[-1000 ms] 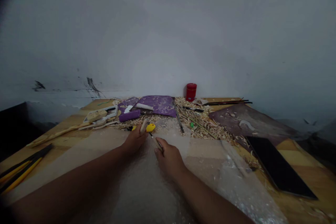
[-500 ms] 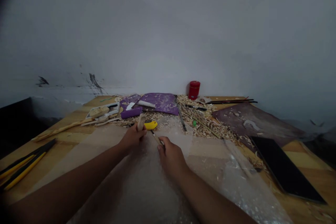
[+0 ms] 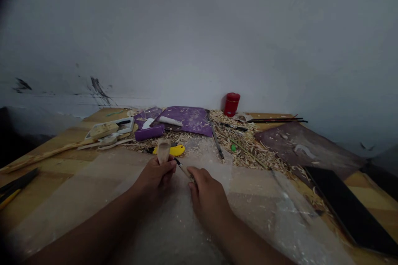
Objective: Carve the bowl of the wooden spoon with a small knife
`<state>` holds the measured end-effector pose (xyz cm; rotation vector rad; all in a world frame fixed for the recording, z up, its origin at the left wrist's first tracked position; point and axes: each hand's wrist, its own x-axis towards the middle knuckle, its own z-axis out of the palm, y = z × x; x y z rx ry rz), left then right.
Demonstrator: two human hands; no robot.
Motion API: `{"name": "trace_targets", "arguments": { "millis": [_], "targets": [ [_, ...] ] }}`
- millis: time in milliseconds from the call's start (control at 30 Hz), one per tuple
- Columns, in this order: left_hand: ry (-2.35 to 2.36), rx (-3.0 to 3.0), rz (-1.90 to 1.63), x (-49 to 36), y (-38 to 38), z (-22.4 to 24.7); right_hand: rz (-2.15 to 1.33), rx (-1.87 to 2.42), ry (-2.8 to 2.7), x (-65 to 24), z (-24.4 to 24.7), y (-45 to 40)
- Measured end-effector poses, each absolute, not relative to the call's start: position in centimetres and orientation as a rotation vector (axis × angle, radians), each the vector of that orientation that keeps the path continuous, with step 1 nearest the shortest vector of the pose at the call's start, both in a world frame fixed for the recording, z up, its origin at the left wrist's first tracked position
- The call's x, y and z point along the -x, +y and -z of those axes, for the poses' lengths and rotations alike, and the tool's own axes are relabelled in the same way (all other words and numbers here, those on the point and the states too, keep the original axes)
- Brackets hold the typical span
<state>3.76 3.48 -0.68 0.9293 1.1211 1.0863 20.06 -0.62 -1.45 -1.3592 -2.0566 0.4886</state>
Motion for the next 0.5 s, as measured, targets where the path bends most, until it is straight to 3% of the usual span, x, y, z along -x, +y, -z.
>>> {"name": "trace_targets", "arguments": {
  "millis": [500],
  "targets": [
    [1.228,-0.9,-1.12,-2.7,3.0,-0.9,-0.542,1.308,-2.132,-20.2,1.2,-1.0]
  ]
}}
